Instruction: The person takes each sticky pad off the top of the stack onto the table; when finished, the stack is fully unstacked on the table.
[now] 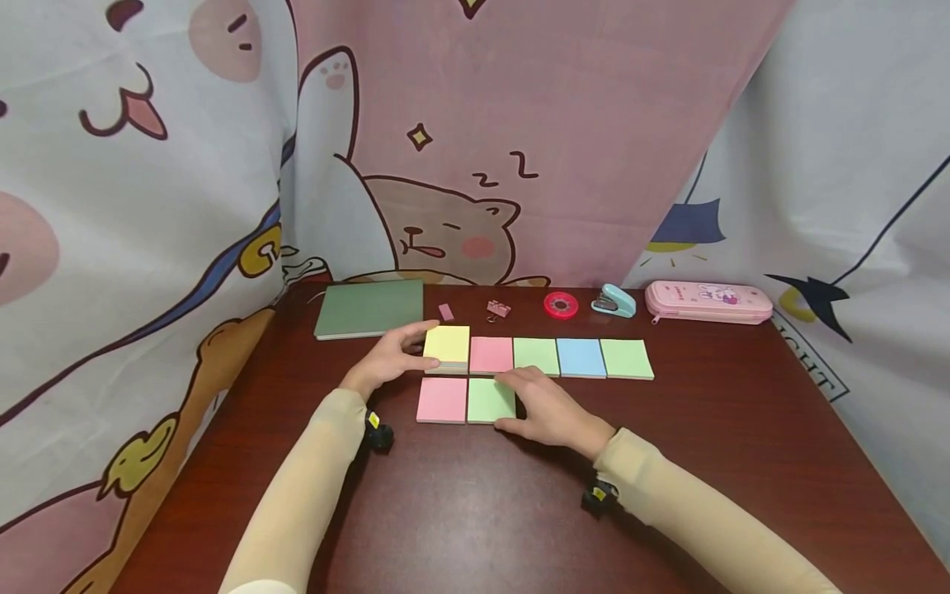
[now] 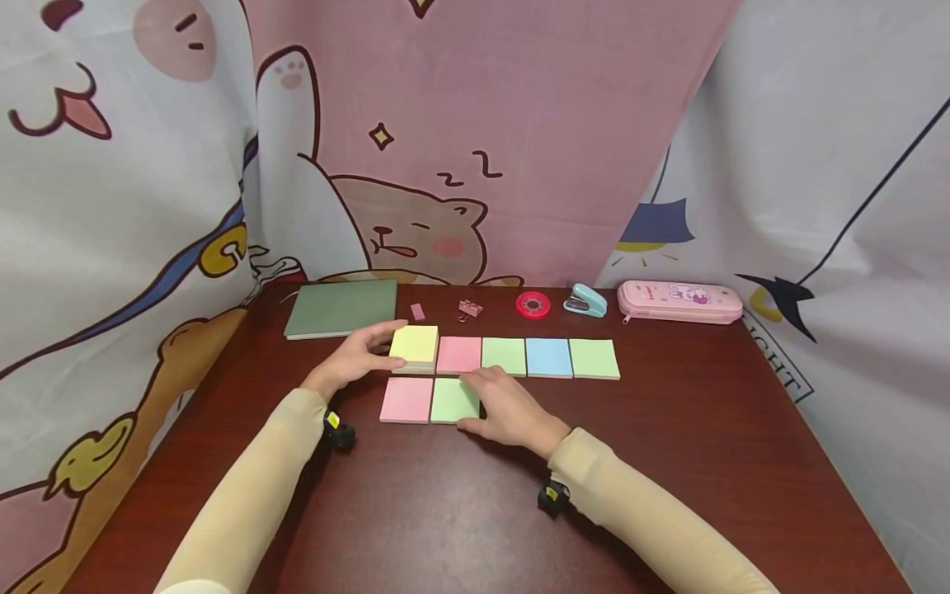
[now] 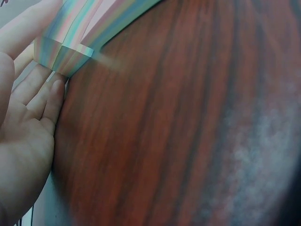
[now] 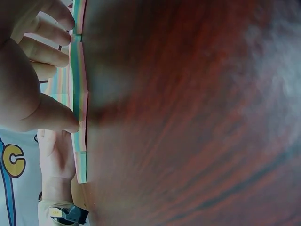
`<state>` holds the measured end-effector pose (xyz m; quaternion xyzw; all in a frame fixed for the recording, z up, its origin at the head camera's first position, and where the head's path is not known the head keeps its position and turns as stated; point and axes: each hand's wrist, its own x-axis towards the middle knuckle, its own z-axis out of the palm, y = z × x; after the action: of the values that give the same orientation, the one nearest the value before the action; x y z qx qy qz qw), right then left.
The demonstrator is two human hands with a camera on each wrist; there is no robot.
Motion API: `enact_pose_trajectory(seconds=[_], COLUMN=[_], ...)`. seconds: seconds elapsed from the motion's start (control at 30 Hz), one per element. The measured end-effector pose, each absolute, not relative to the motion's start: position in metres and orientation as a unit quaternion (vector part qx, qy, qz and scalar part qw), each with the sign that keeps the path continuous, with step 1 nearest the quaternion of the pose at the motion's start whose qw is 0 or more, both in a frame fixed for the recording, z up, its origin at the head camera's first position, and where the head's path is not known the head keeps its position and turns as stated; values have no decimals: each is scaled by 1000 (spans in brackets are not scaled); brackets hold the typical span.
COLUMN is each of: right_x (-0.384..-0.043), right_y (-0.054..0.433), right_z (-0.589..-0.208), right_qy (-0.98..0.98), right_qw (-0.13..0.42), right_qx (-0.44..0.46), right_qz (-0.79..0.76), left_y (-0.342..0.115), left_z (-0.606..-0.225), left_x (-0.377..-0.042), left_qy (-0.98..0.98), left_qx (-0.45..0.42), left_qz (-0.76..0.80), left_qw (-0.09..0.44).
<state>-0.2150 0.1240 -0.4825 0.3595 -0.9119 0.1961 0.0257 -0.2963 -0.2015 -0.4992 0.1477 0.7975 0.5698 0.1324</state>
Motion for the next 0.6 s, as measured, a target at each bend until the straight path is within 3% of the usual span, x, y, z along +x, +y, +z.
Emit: enact_pose_trajectory(seconds=[0.27,0.6], right_x=[-225,-275], right_y=[114,72], right_z=[-466,-455], right_qy=[-909,-894], right_qw=[50,46], right_qx=[351,366], right_qz=[218,255], left_y=[-203,-203], left_z=[-502,-502], left_x=[-295,-297], left_qy=[805,813], left_qx=[165,183], left_qz=[557,542], left_qw=[119,113])
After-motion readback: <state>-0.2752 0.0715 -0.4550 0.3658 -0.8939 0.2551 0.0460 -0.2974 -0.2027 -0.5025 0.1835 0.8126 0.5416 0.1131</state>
